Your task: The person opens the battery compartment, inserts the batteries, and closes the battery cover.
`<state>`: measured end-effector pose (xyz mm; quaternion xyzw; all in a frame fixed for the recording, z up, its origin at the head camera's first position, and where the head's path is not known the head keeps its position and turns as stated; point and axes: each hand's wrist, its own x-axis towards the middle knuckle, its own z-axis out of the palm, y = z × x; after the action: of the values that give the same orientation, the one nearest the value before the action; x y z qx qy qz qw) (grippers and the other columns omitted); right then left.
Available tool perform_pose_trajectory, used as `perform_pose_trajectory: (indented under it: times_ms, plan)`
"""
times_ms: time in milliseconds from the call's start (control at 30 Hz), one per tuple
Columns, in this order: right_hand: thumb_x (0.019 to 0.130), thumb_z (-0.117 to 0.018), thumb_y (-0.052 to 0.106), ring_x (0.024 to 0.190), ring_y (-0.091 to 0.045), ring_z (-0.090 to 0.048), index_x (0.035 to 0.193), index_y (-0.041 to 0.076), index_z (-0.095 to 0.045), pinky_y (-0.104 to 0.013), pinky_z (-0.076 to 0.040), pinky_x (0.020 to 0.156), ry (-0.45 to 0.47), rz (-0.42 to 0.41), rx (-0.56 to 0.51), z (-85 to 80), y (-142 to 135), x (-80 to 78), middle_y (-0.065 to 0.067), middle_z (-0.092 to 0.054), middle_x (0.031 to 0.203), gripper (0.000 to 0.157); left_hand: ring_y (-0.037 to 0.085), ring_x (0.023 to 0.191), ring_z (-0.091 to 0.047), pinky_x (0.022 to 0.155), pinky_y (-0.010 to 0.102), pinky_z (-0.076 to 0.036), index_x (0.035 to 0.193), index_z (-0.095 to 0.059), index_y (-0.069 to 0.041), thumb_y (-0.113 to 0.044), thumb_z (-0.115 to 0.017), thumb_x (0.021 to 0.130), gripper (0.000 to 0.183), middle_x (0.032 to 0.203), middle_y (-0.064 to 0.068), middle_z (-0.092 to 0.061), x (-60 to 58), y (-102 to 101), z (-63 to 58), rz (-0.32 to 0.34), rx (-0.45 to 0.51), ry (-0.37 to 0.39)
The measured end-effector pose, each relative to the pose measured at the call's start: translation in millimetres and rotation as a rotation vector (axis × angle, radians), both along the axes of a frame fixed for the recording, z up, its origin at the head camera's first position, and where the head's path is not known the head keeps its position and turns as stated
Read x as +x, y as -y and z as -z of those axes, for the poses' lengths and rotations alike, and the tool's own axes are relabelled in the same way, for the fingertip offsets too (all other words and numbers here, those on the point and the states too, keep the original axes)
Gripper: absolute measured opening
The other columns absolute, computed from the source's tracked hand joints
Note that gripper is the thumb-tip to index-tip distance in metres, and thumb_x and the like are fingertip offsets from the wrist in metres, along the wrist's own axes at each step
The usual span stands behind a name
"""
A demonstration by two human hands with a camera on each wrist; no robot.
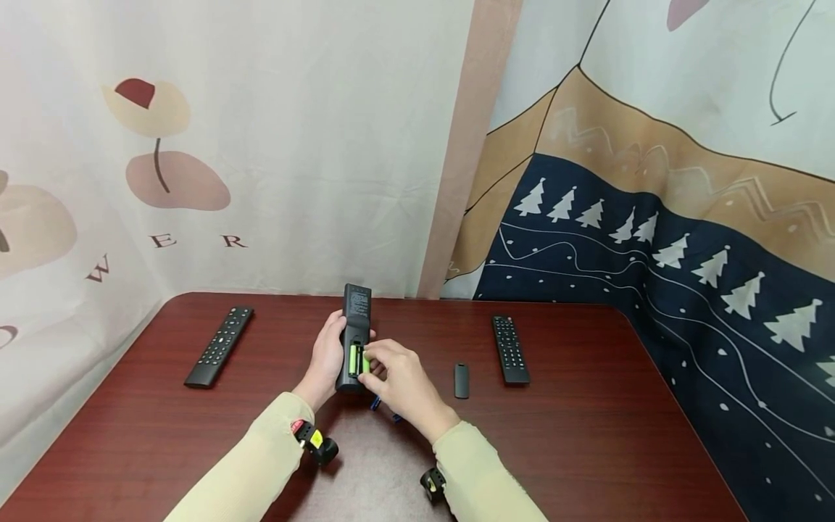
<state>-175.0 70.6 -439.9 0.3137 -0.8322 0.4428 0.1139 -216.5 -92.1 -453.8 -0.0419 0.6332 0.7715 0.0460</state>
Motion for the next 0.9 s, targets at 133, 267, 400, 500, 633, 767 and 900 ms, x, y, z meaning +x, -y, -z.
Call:
perform_pose_trajectory:
  times_ms: [133, 267, 400, 500, 633, 767, 900]
  plan:
    - [0.084, -0.082, -0.003, 0.084, -0.02, -0.072, 0.108, -0.005, -0.074, -0.028, -0.06, 0.075, 0.003, 0.0, 0.008, -0.8, 1.0, 0.2, -0.013, -0.07, 0.115, 0.025, 0.023, 0.092, -0.063, 0.078, 0.035, -0.054, 0.153, -0.037, -0.014, -0.031, -0.022, 0.112, 0.046, 0.124, 0.028, -0.061, 0.7, 0.0, 0.3, -0.003, -0.026, -0.014]
    - [0.084, -0.082, -0.002, 0.084, -0.019, -0.071, 0.109, -0.004, -0.074, -0.024, -0.059, 0.075, 0.007, -0.005, 0.02, -2.6, 2.0, 0.4, -0.013, -0.07, 0.116, 0.026, 0.02, 0.085, -0.064, 0.075, 0.032, -0.054, 0.15, -0.039, -0.011, -0.029, -0.022, 0.112, 0.045, 0.121, 0.031, -0.061, 0.5, 0.0, 0.8, -0.013, -0.04, -0.04]
    - [0.083, -0.083, -0.002, 0.083, -0.019, -0.07, 0.109, -0.004, -0.073, -0.024, -0.058, 0.075, -0.009, -0.003, 0.034, -2.9, 2.5, 0.0, -0.013, -0.07, 0.115, 0.028, 0.019, 0.081, -0.063, 0.072, 0.032, -0.054, 0.149, -0.04, -0.009, -0.027, -0.022, 0.112, 0.045, 0.12, 0.032, -0.061, -0.2, 0.1, 1.4, -0.013, -0.03, -0.046]
    - [0.083, -0.084, -0.001, 0.082, -0.018, -0.07, 0.11, -0.004, -0.073, -0.024, -0.058, 0.074, -0.021, 0.001, 0.047, -3.3, 2.9, 0.0, -0.013, -0.07, 0.116, 0.029, 0.02, 0.082, -0.063, 0.072, 0.033, -0.054, 0.148, -0.04, -0.01, -0.028, -0.022, 0.112, 0.044, 0.119, 0.031, -0.062, -0.3, 0.1, 1.3, -0.014, -0.032, -0.043]
    - [0.083, -0.084, 0.0, 0.082, -0.018, -0.07, 0.11, -0.004, -0.074, -0.023, -0.058, 0.074, -0.036, 0.001, 0.056, -3.3, 3.2, -0.4, -0.014, -0.07, 0.115, 0.03, 0.02, 0.083, -0.063, 0.072, 0.033, -0.054, 0.149, -0.04, -0.01, -0.028, -0.022, 0.112, 0.045, 0.121, 0.03, -0.062, -0.6, 0.0, 0.9, -0.011, -0.038, -0.036]
    - [0.082, -0.084, 0.0, 0.081, -0.017, -0.069, 0.109, -0.004, -0.074, -0.022, -0.057, 0.073, -0.055, 0.001, 0.062, -2.5, 3.3, -1.3, -0.013, -0.071, 0.114, 0.03, 0.02, 0.083, -0.062, 0.072, 0.033, -0.054, 0.15, -0.039, -0.01, -0.029, -0.022, 0.113, 0.045, 0.122, 0.03, -0.061, -0.8, -0.1, 0.5, -0.006, -0.045, -0.033]
    - [0.083, -0.084, 0.0, 0.082, -0.016, -0.069, 0.11, -0.004, -0.074, -0.021, -0.056, 0.073, -0.062, 0.0, 0.075, -1.7, 3.5, -2.1, -0.013, -0.07, 0.115, 0.029, 0.02, 0.084, -0.063, 0.072, 0.033, -0.054, 0.15, -0.039, -0.011, -0.03, -0.022, 0.113, 0.045, 0.123, 0.03, -0.061, -1.4, -0.3, 0.4, -0.004, -0.049, -0.022]
